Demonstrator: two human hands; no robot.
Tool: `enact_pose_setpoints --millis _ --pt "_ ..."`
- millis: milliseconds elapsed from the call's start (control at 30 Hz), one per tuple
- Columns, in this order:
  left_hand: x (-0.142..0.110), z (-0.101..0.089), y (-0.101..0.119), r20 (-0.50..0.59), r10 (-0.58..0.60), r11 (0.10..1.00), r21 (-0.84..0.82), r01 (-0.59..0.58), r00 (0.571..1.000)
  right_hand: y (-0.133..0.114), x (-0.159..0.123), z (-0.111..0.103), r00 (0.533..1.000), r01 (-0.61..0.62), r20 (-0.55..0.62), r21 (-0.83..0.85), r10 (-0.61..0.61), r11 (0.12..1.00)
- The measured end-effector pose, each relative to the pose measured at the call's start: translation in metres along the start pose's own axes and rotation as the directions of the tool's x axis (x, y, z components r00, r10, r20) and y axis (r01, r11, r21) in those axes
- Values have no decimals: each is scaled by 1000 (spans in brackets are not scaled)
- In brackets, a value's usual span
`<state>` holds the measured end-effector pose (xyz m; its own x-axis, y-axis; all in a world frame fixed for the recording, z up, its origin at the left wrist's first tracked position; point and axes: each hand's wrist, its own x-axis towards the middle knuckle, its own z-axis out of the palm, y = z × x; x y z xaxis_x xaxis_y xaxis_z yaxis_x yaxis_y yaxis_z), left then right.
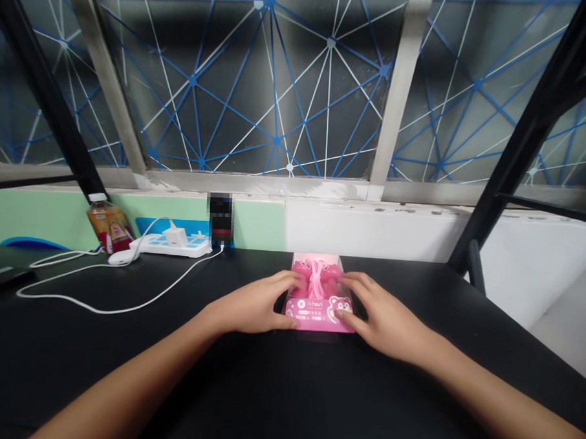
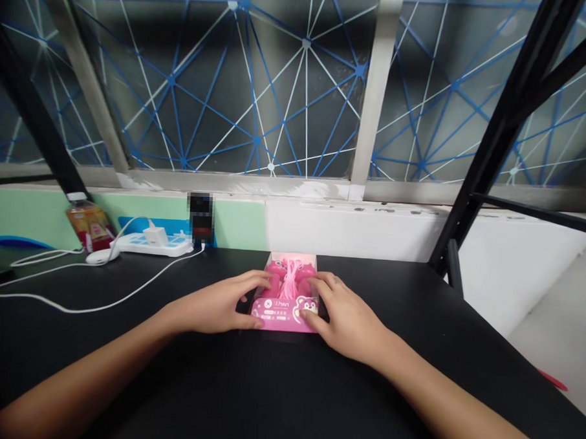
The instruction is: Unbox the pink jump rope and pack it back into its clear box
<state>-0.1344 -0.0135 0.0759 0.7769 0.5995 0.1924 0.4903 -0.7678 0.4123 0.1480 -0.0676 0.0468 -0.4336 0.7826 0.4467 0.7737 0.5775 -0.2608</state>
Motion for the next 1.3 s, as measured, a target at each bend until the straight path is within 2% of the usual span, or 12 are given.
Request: enact_pose_setpoints --millis 200,367,500,600,733,833,933,1033,1133,1200,1300 --pt "1 0 -1 -45 34 999 36 -32 998 -1 -1 -5 998 47 51 -8 -46 999" --pt "2 3 -3 -51 29 998 65 -26 998 10 1 5 1000 6 11 -2 -6 1000" --pt "1 6 -6 -80 -14 995 101 22 997 18 3 10 1000 -17 -1 107 18 994" --pt "1 8 -6 -136 -92 981 156 113 986 18 4 8 998 -58 9 165 58 985" --pt "3 8 -2 -49 -183 979 85 187 982 12 4 5 983 -171 112 273 145 947" --pt "3 7 0 -3 -204 979 -15 204 979 9 3 5 959 -260 210 377 191 889" --pt "2 4 -1 20 -199 978 -57 200 980 9 3 5 947 -297 243 417 210 859" --pt "0 0 -4 75 -150 983 -96 156 986 13 3 3 944 -294 277 454 181 841" --pt "-1 -1 -8 125 -108 984 -130 125 986 18 2 -1 937 -257 337 489 92 834" --pt "0 0 -10 102 -117 986 -104 128 988 20 2 -2 943 -223 325 450 74 865" --pt "1 4 -9 21 -140 990 12 140 990 20 2 0 969 -166 223 295 101 941"
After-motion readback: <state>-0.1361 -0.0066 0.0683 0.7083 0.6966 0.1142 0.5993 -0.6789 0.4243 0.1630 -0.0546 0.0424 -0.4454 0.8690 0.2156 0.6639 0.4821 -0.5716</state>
